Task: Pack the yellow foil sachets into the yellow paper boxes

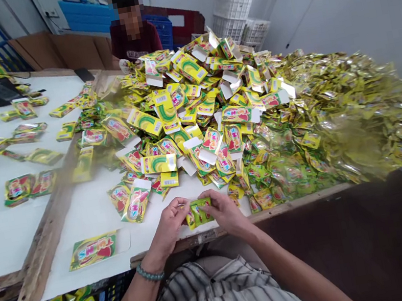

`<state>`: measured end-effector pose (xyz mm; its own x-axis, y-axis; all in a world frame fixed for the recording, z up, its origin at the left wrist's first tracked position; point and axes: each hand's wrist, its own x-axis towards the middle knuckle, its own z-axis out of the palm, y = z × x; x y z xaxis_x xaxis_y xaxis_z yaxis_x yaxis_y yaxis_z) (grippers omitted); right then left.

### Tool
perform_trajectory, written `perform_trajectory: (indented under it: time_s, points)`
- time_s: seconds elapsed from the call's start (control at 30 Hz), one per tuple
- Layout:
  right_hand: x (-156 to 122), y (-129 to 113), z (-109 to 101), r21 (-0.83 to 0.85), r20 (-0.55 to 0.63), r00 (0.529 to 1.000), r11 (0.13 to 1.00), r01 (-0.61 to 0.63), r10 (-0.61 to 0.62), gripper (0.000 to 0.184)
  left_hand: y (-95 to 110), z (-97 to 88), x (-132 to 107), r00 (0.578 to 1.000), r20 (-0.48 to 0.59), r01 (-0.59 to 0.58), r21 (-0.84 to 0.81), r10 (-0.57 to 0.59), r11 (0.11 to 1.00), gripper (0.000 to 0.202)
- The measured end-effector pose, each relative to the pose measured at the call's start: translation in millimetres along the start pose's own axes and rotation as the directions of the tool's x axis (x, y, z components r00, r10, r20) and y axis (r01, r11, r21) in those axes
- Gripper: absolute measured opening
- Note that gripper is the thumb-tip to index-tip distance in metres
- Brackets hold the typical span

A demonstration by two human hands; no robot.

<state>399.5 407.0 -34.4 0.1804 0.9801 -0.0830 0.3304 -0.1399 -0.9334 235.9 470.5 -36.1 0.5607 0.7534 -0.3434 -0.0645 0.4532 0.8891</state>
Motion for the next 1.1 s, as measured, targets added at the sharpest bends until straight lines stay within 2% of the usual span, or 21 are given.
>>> perform_trajectory:
  time_s: [0.13,0.23,0.3,0.37,0.4,0.43,0.47,0.5,0.53,0.57,0.6,0.67,0.73,0.8,0.9,0.97,1.1]
  points:
    - [-1,5,13,0.145,-0.062,0.996,0.988,-0.054,0.063,0.029,-1,-3.7,-4,1.0,-0.023,-0.021,0.024,0.021,0.999,0.043]
    - [-1,2,17,0.278,0.081,0.993,0.954,-0.109,0.09,0.036,-4,-6.1,-4,0.998,-0.027,-0.056,0.053,0.057,0.997,0.039]
    - [0,0,19,0.296,0.169,0.983,0.947,-0.125,0.077,0.034,-3,-8.2,-5,0.997,-0.019,-0.079,0.097,0.081,0.992,0.037]
    - [2,-3,20,0.273,0.151,0.987,0.957,-0.095,0.054,0.031,2,-13.9,-7,0.993,-0.035,-0.109,0.171,0.117,0.979,0.037]
    - [3,-4,21,0.238,0.107,0.993,0.969,-0.072,0.048,0.029,7,-19.2,-7,0.983,-0.082,-0.141,0.244,0.165,0.959,0.039]
    - [4,-4,21,0.194,0.064,0.997,0.98,-0.053,0.041,0.028,13,-26.6,-8,0.958,-0.16,-0.171,0.353,0.24,0.92,0.042]
    - [6,-5,20,0.151,0.02,0.999,0.988,-0.038,0.035,0.026,19,-35.8,-8,0.906,-0.256,-0.177,0.495,0.337,0.851,0.045]
    - [7,-6,20,0.111,-0.02,0.999,0.994,-0.024,0.027,0.024,26,-46.5,-7,0.829,-0.339,-0.137,0.647,0.444,0.75,0.048]
    - [8,-8,19,0.074,-0.051,0.999,0.997,-0.013,0.017,0.022,31,-57.9,-5,0.748,-0.385,-0.052,0.778,0.541,0.626,0.051]
    - [9,-10,19,0.047,-0.07,0.997,0.999,-0.005,0.008,0.019,35,-69.3,-3,0.696,-0.387,0.051,0.867,0.605,0.496,0.052]
    - [10,-11,20,0.028,-0.077,0.997,1.0,0.0,0.002,0.018,37,-79.6,-1,0.681,-0.365,0.142,0.916,0.635,0.375,0.052]
    - [11,-14,21,0.007,-0.065,0.998,1.0,-0.002,0.002,0.016,37,-94.7,4,0.724,-0.285,0.208,0.958,0.628,0.195,0.048]
    - [11,-14,22,0.021,-0.048,0.999,1.0,-0.007,0.008,0.016,32,-100.3,5,0.765,-0.191,0.139,0.982,0.615,0.131,0.038]
    - [12,-12,21,0.077,-0.05,0.999,0.997,0.002,0.002,0.017,26,-97.6,3,0.763,-0.135,0.038,0.986,0.633,0.164,0.028]
    - [18,-12,17,0.214,-0.073,0.996,0.974,0.066,-0.052,0.02,20,-85.2,-6,0.768,-0.129,-0.07,0.957,0.628,0.283,0.024]
    - [25,-17,15,0.275,-0.102,0.989,0.953,0.127,-0.103,0.021,19,-75.9,-10,0.809,-0.129,-0.108,0.926,0.573,0.361,0.025]
    - [37,-33,11,0.259,-0.133,0.977,0.946,0.194,-0.164,0.02,16,-60.5,-9,0.878,-0.09,-0.171,0.859,0.471,0.483,0.025]
